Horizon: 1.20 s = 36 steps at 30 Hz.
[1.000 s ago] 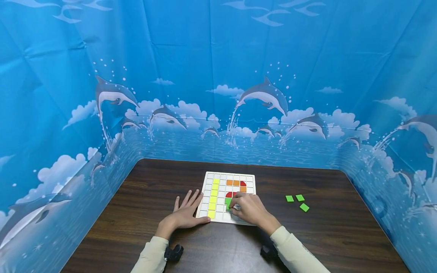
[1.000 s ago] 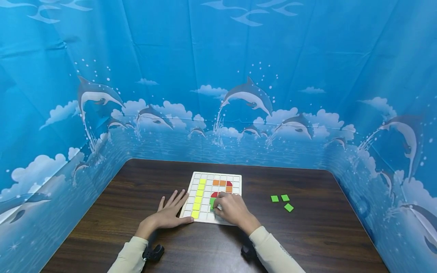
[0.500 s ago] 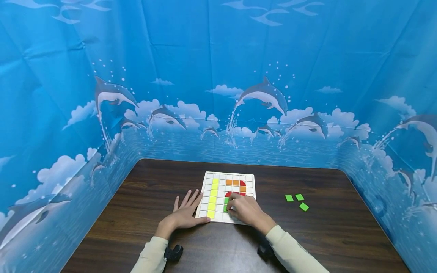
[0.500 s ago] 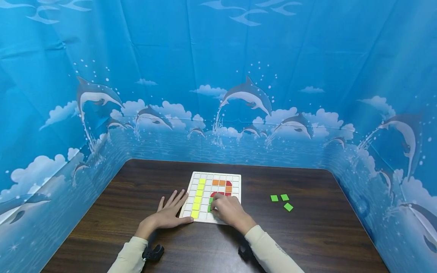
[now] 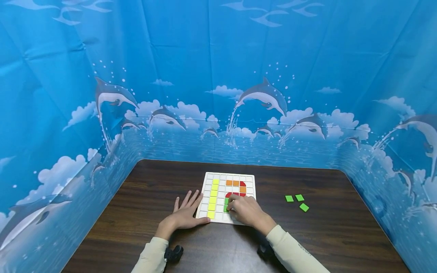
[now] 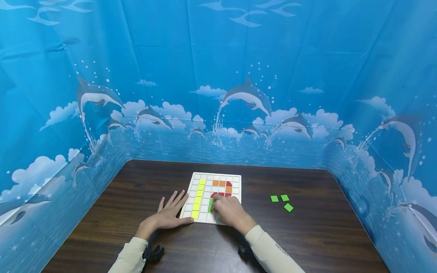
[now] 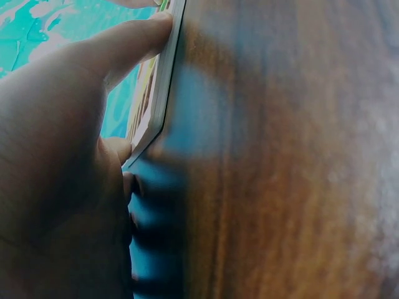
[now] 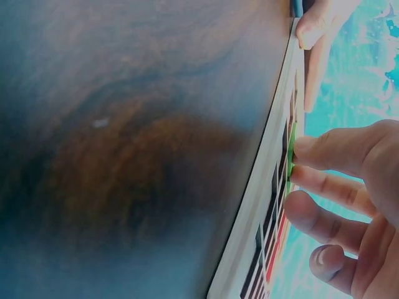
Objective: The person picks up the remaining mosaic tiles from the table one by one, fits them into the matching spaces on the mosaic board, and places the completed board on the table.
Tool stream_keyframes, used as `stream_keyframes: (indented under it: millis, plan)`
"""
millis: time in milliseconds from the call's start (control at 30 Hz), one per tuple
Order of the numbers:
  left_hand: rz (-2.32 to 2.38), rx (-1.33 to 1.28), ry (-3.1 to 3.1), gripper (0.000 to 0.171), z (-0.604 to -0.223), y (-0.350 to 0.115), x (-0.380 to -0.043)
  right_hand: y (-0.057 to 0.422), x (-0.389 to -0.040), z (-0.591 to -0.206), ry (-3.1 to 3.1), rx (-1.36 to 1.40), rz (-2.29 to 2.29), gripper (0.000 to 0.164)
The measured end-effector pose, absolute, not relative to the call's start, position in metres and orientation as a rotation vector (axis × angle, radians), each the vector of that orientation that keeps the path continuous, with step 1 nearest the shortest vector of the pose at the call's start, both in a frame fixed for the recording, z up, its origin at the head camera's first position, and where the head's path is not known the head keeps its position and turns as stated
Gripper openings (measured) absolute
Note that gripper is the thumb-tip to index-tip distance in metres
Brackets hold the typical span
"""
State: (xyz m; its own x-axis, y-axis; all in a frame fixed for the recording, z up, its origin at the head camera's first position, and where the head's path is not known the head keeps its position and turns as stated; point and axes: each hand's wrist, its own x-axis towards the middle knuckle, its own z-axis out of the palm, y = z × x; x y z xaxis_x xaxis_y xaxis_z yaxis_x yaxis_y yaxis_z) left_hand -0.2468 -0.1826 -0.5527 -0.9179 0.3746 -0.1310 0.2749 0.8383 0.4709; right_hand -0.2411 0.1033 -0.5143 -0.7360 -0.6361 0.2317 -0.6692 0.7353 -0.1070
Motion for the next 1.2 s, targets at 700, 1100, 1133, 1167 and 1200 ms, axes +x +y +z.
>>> stream_keyframes:
  millis: [700, 1100, 1133, 1167, 1200]
  plan:
    - [0.704, 0.508, 2.789, 0.111, -0.54, -0.181, -0.239, 0.114, -0.241, -0.511, -2.713, 1.002, 0.327, 0.008]
    - [0.632, 0.453, 2.809, 0.112, -0.552, -0.182, -0.247, 0.133, -0.24, -0.505, -2.744, 0.86, 0.364, 0.008]
    - [0.64, 0.47, 2.82, 0.112, -0.557, -0.183, -0.248, 0.136, -0.24, -0.505, -2.741, 0.849, 0.364, 0.009]
    - [0.641, 0.474, 2.812, 0.112, -0.554, -0.183, -0.248, 0.139, -0.24, -0.504, -2.732, 0.844, 0.365, 0.01]
    - [0.643, 0.475, 2.801, 0.111, -0.549, -0.182, -0.246, 0.142, -0.24, -0.504, -2.723, 0.838, 0.362, 0.01]
